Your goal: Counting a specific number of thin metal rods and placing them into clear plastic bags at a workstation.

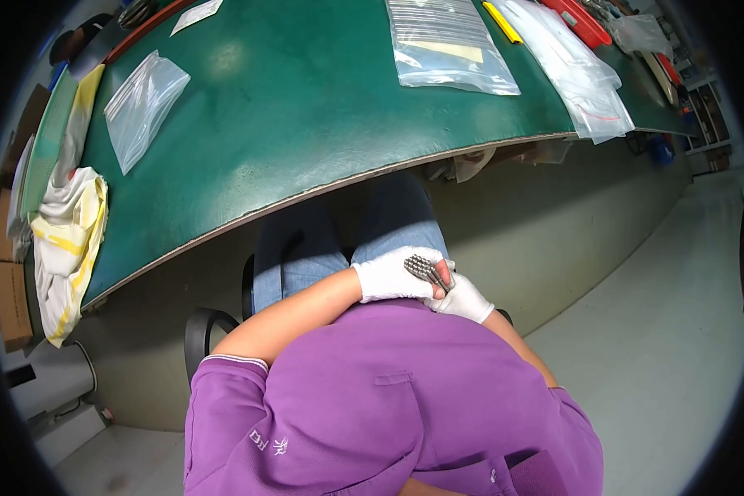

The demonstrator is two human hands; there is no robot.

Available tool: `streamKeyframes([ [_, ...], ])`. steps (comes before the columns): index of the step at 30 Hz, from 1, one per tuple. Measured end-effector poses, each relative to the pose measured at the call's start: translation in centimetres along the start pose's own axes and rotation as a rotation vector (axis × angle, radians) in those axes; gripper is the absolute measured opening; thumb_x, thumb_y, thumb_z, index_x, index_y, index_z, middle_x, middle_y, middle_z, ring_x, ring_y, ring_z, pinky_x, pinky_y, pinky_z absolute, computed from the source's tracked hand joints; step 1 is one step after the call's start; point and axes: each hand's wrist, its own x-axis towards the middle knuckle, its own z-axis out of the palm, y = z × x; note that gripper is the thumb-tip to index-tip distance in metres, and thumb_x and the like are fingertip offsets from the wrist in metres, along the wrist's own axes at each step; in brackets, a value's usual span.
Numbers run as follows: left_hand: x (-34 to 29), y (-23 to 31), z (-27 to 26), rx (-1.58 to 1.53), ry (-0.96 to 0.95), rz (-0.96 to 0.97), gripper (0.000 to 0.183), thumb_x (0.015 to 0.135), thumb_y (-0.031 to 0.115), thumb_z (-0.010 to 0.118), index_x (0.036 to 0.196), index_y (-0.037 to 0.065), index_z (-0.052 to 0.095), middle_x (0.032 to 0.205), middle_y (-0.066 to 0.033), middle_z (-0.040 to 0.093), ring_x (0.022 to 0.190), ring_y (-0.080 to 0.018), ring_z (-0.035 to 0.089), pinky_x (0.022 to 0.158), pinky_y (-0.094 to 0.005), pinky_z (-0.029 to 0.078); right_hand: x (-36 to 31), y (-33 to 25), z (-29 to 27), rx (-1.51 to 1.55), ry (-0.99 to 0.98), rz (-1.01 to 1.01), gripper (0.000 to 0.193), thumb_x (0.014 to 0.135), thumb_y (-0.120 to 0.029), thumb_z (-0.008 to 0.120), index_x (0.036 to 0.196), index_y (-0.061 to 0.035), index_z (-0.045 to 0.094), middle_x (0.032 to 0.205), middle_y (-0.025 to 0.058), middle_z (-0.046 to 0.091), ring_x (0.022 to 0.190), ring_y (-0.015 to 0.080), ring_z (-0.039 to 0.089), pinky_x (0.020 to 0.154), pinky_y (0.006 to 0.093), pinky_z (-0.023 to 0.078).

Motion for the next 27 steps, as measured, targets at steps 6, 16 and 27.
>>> streamKeyframes([
  [6,0.3,-0.3,0.0,-0.051,0.013,-0.007,0.016,0.075,0.009,0.072,0.087,0.007,0.060,0.082,0.0006,0.060,0.078,-0.0077,0.056,0.065,-0.0227,0.048,0.1,0.2,-0.4,0.019,-0.052,0.070,0.036,0.077,-0.021,0.067,0.108,-0.0064,0.057,0.100,0.0131,0.063,0.095,0.0282,0.061,0.083,0.0332,0.047],
  [16,0.2,1.5,0.1,-0.070,0.077,0.113,0.016,0.077,0.009,0.071,0.089,0.003,0.062,0.093,-0.0030,0.065,0.083,-0.0090,0.058,0.075,-0.0261,0.049,0.7,-1.5,-0.6,0.050,-0.011,-0.075,0.060,0.074,-0.021,0.073,0.124,-0.0029,0.046,0.114,0.0113,0.056,0.105,0.0188,0.054,0.089,0.0307,0.044],
  [27,-2.2,12.0,-1.4,-0.889,0.278,0.748,0.029,0.079,0.043,0.066,0.072,0.017,0.053,0.088,0.0065,0.064,0.117,-0.0322,0.049,0.103,-0.0566,0.033,3.2,-18.6,-2.8,0.639,0.018,-0.502,0.068,0.068,-0.008,0.080,0.125,-0.0005,0.045,0.109,0.0108,0.061,0.088,0.0150,0.061,0.067,0.0231,0.046],
])
